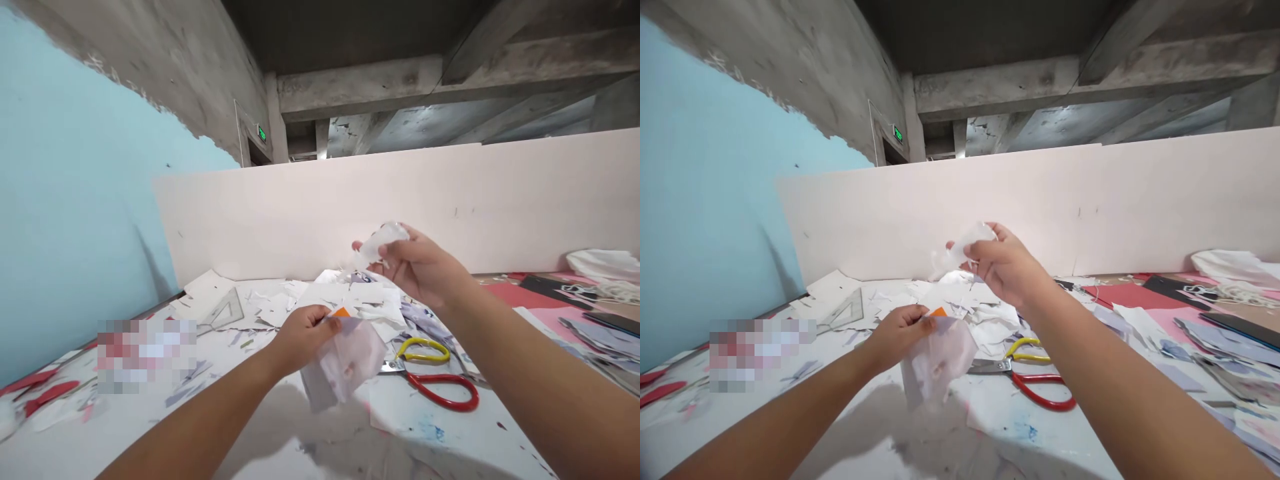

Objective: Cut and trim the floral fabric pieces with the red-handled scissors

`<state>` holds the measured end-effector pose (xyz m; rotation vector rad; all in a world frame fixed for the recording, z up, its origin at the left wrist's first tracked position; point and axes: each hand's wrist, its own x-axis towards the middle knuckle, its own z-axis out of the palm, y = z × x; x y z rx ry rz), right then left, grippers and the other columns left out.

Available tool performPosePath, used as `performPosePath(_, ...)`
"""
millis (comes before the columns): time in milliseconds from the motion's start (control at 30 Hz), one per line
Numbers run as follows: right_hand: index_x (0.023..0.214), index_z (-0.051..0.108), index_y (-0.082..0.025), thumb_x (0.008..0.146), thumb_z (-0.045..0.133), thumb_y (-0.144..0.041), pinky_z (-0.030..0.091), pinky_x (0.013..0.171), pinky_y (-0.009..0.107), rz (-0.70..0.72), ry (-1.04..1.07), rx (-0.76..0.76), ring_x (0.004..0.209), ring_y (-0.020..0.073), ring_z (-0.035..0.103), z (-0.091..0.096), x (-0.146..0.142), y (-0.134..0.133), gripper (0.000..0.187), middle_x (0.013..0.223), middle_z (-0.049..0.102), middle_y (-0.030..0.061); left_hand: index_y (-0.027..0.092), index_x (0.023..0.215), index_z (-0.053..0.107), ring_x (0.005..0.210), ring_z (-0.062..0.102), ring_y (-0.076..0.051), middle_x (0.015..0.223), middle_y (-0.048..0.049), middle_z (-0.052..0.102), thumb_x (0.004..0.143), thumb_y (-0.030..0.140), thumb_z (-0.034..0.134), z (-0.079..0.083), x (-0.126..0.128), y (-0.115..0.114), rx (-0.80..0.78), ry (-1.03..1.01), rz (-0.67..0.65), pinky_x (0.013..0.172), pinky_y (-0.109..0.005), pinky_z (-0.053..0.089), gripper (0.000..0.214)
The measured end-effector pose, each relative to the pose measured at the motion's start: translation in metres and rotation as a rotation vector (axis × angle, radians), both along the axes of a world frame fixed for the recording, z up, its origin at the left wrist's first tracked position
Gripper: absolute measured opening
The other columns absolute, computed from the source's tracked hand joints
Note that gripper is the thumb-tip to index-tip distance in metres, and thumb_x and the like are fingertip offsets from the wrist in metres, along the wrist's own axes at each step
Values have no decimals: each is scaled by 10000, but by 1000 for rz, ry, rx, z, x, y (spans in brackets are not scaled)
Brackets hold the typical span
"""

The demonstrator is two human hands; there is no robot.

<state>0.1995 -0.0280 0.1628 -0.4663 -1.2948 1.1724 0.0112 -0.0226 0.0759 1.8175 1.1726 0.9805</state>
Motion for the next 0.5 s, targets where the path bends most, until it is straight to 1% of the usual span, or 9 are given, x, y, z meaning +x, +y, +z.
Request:
performPosePath(33,777,447,-222,567,639,-123,447,675,321,-31,2,68,836,191,618,7,-3,0,302,688,552,-49,174,676,521,511,408,-87,581,40,457,703,443,524,6,1,0,10,-4,4,472,-204,292,271)
performPosePath(100,813,468,-237,593,630,-161,448,716,335,-107,-8,217,833,176,619,18,-9,0,283,735,557,-60,177,664,531,501,413,-89,564,39,463,710,440,514,18,3,0,46,35,26,459,-202,283,268)
performPosePath(200,911,500,-281,673,602,-267,443,745,336,-217,-30,362,853,161,607,26,-17,2,259,883,602,-57,182,661,545,517,440,-97,579,34,490,709,420,518,35,6,2,99,43,26,458,-202,298,245)
performPosePath(267,989,499,-312,699,599,-320,447,739,332,-238,-46,410,873,167,602,27,-21,4,307,943,618,-50,182,674,557,522,457,-100,591,29,511,703,411,527,45,10,5,119,25,-4,459,-203,308,233)
performPosePath(367,1060,491,-328,692,630,-335,461,722,326,-193,-84,457,856,173,607,23,-23,8,393,943,633,-37,174,691,562,502,471,-101,580,20,531,700,394,535,55,15,11,70,-30,-88,458,-208,324,222)
performPosePath(500,1071,503,-339,689,655,-323,475,706,323,-178,-65,446,843,176,608,11,-21,8,411,956,637,-22,170,724,573,492,491,-105,610,7,574,659,362,581,59,16,16,-16,-70,-84,452,-214,340,202)
